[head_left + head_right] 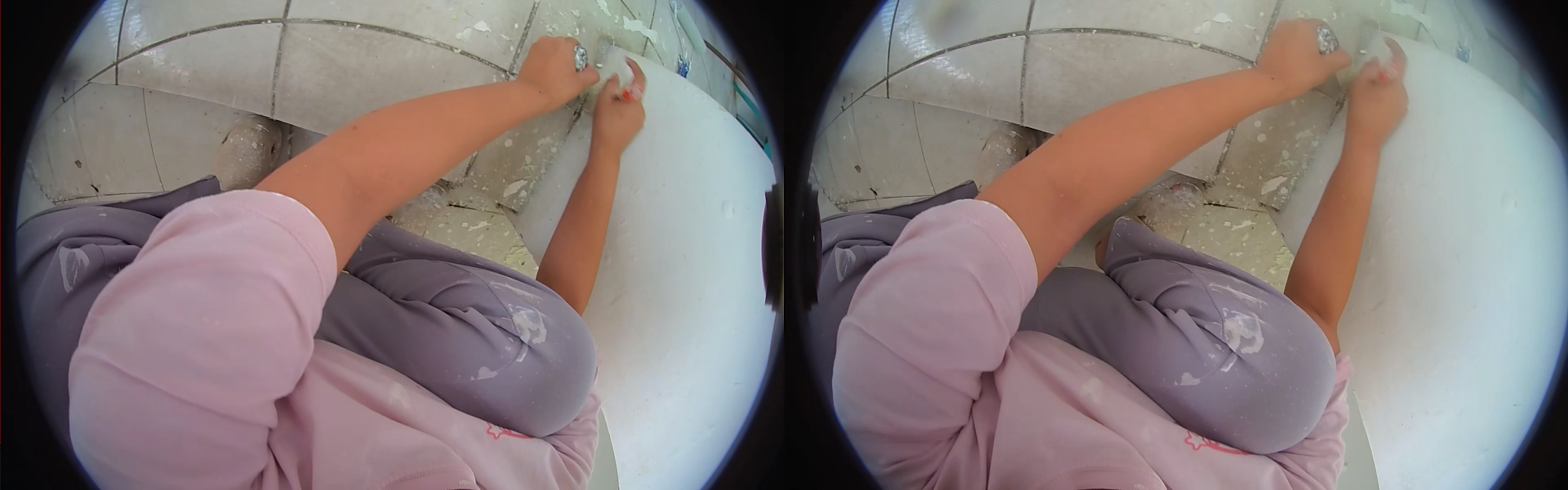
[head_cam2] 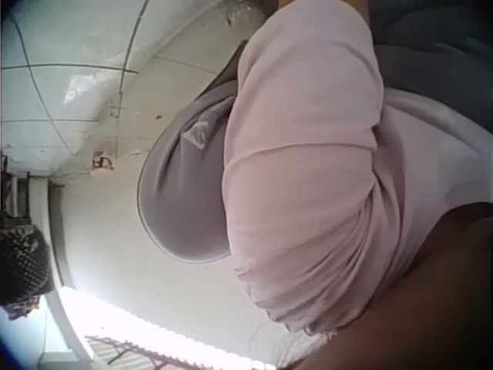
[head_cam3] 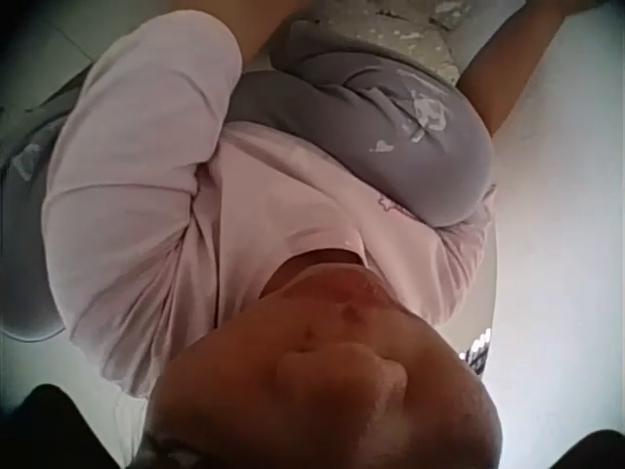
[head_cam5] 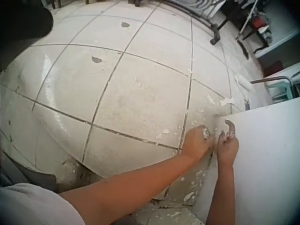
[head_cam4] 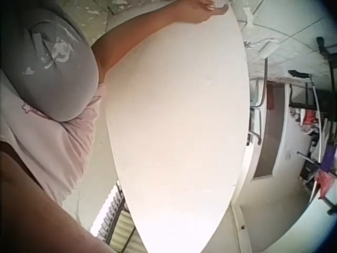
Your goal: Scrape and apply compound to patch a damaged area at the base of a wall.
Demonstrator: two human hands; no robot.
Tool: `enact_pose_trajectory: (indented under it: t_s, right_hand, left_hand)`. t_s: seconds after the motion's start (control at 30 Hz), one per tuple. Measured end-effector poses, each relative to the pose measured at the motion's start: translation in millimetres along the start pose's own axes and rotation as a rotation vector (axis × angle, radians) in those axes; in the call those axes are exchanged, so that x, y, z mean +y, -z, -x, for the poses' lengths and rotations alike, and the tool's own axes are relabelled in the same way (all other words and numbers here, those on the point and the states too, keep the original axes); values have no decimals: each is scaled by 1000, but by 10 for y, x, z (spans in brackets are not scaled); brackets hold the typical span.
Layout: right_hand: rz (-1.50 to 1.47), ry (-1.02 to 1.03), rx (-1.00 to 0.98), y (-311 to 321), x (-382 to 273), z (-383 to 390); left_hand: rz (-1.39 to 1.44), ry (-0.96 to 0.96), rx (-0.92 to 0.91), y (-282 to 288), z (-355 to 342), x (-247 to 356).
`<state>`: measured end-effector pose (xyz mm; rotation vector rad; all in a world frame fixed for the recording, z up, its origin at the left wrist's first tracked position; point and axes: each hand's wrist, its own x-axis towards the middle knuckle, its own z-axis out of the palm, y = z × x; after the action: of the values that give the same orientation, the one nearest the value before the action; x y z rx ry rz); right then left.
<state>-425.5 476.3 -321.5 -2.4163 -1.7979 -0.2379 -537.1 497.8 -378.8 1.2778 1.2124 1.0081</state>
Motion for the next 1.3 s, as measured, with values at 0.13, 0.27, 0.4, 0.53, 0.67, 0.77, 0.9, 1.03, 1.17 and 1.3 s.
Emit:
enact_pose_trajectory:
  t_s: [0.13, 0.27, 0.4, 0.53, 0.67, 0.77, 0.9, 1.03, 1.17, 1.3]
  right_hand:
    - [-182, -123, 65, 509, -151, 161]
    - [-342, -265, 171, 746, -91, 262]
    - [-357, -256, 106, 702, -88, 295]
    - [-407, 12, -34, 373, 41, 211]
    - [-63, 15, -193, 90, 0, 249]
    - [-112, -64, -121, 307, -8, 267]
    - [-307, -36, 12, 313, 8, 267]
    - [-208, 71, -31, 68, 63, 272]
    - [-266, -49, 48, 301, -44, 286]
    - [-433, -85, 51, 414, -54, 300]
  left_hand:
    - [76, 74, -70, 123, 23, 95]
    - [90, 106, -61, 188, 205, 145]
    - [89, 118, -144, 175, 333, 99]
    - [64, 111, -109, 134, 380, 54]
    - [121, 136, -61, 98, 451, 91]
    - [110, 133, -77, 103, 430, 72]
    - [83, 112, -80, 132, 397, 10]
    - [108, 125, -115, 121, 385, 45]
    - [60, 143, -118, 165, 362, 10]
    - [101, 150, -101, 186, 344, 19]
